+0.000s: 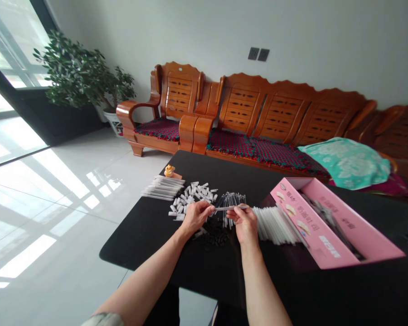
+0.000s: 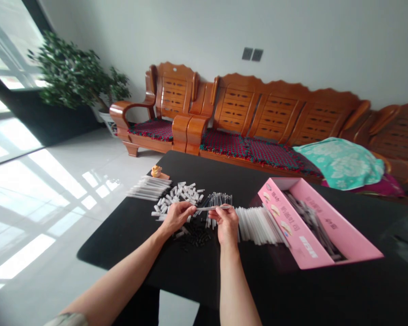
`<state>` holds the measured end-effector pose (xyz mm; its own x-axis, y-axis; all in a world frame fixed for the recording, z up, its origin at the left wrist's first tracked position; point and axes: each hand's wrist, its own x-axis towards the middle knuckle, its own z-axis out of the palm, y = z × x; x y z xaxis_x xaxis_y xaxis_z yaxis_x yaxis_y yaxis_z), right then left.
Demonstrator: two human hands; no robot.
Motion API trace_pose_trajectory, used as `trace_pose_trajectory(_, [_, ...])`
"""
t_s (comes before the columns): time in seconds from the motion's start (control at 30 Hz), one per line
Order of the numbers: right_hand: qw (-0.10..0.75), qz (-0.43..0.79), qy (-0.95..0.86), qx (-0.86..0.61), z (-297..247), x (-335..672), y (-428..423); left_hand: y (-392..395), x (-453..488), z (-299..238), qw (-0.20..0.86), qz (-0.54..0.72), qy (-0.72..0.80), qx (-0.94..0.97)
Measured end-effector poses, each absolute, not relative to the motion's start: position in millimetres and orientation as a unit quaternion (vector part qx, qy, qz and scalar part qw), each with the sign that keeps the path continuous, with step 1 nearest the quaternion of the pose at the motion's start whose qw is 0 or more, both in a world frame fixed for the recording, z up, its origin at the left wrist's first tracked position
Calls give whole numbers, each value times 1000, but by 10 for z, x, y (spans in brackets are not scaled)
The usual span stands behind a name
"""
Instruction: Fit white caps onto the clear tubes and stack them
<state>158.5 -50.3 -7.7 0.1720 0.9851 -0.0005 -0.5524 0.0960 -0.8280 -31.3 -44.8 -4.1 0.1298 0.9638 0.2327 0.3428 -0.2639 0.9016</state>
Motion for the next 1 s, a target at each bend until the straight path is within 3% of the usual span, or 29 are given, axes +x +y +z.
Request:
trace_pose_trajectory(0.23, [685,556,-290,-370,-111,1613,-485,-447,-300,-56,348,460,478,662])
trace_pose_trajectory(0.33, [708,526,-282,-377,-87,1640,-496,-436,-325,-46,273,479,518,654])
trace_pose_trajectory(0.53, [691,545,-302,-367,-35,1648,-521,-435,-285,-47,148,337,588,721])
trace_pose_trajectory(1.0, [683,608,-256,-312,-118,1705,-468,-267,102,96,104,174,585,785])
